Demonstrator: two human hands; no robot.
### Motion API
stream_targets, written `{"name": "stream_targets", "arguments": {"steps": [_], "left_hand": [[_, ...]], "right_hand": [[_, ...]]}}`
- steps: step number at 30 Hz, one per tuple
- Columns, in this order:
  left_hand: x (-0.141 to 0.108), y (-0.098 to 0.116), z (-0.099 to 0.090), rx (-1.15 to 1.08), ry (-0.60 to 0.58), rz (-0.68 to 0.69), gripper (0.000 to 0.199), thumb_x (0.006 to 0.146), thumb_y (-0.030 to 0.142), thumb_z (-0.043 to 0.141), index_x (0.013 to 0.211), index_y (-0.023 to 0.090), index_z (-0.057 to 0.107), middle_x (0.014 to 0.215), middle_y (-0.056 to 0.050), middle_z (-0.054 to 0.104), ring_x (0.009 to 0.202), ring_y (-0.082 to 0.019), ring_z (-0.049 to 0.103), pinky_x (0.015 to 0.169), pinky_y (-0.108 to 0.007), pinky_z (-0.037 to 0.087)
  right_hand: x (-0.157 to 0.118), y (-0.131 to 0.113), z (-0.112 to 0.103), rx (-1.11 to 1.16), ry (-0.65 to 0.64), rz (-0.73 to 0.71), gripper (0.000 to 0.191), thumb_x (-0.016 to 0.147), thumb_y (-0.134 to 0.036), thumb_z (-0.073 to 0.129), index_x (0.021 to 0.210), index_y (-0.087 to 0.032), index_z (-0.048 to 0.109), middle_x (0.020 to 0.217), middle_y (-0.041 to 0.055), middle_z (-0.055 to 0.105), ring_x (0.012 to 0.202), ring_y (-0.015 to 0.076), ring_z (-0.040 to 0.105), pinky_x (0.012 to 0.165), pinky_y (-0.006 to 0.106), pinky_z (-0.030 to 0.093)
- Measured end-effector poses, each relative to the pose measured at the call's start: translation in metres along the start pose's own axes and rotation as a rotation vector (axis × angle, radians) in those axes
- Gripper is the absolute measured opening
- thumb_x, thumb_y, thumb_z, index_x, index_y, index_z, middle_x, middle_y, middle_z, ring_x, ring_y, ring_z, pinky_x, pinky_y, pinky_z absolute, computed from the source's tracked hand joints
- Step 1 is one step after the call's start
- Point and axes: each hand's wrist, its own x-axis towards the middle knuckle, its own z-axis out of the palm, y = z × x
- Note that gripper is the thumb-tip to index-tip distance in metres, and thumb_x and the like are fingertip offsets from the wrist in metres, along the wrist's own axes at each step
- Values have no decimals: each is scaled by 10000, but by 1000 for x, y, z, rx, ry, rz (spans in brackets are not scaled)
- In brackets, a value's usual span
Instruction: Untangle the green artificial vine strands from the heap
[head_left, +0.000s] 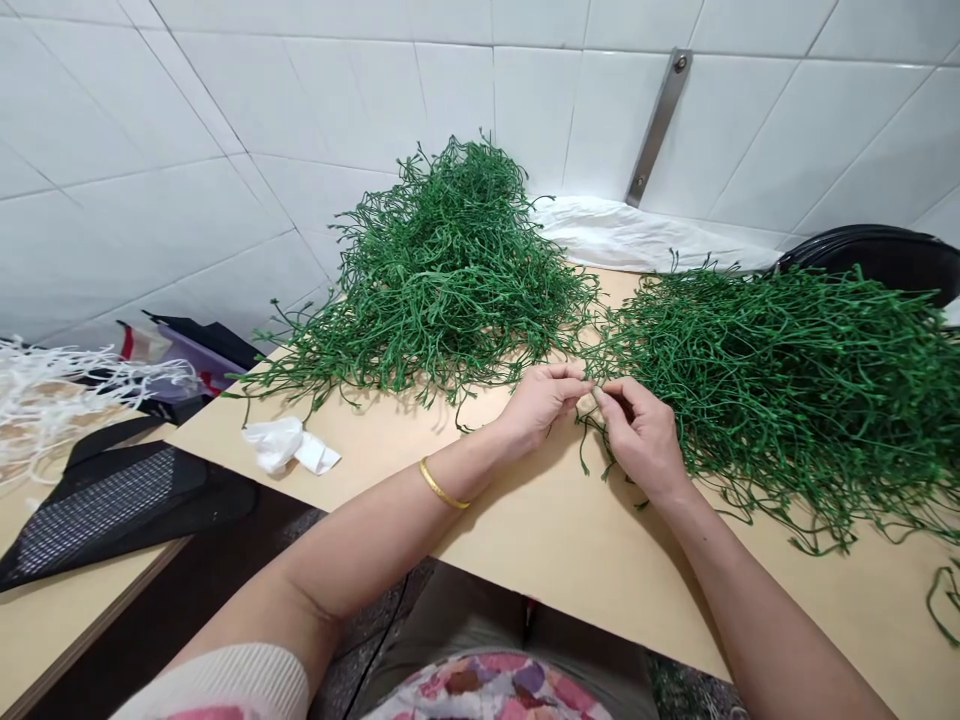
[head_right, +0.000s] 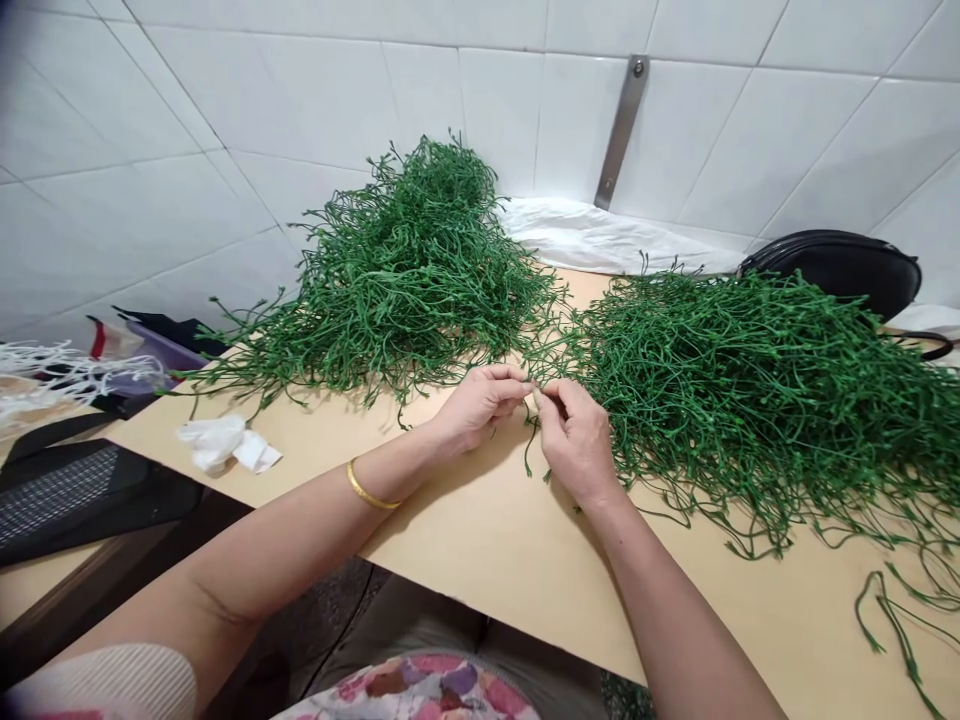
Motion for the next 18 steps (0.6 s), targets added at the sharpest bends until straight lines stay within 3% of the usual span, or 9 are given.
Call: {"name": "stream_targets", "arguments": {"steps": [3,7,11,13,15,18], "left_hand": [[1,-2,-1,-36,-6,20,136,609,72,599,575,130,481,407,76,342,344,-2,238,360,-173,120],[4,-3,-2,-221,-90,-176,129,656,82,571,600,135,468,402,80,313,336,-6,182,332,-150,112],[3,2,-3,-389,-153,-304,144,764,109,492,621,124,471,412,84,252,339,-10,146,314,-130,128],[2,7,-4,-431,-197,-326,162,802,131,460,641,121,475,424,90,211,340,-13,137,309,-128,129],[1,13,-6,-451,-262,-309,171,814,166,466,649,123,466,447,90,195,346,-15,147,311,-131,138],[3,17,-10,-405,-288,-196,189,783,177,526,630,143,420,462,86,221,356,-14,186,331,-133,158]], "right_hand": [[0,-6,-1,-54,-51,-8,247,852,-314,429,650,-185,489,604,-14,459,583,113,419,569,238,324],[0,-8,-1,-67,-82,40,266,861,-325,405,637,-192,455,560,-27,428,526,102,364,525,235,284],[0,-6,-2,61,-103,14,283,853,-329,420,608,-189,434,540,-36,393,515,91,342,505,225,280],[-1,-8,-5,156,-200,-35,297,850,-326,426,589,-185,431,536,-37,387,514,85,344,503,220,288],[-3,-13,-7,221,-379,-98,311,843,-324,439,568,-180,434,522,-40,385,504,80,345,494,216,288],[-6,-19,-9,243,-554,-133,299,818,-332,491,566,-176,457,496,-51,373,475,69,330,466,210,270]]}}
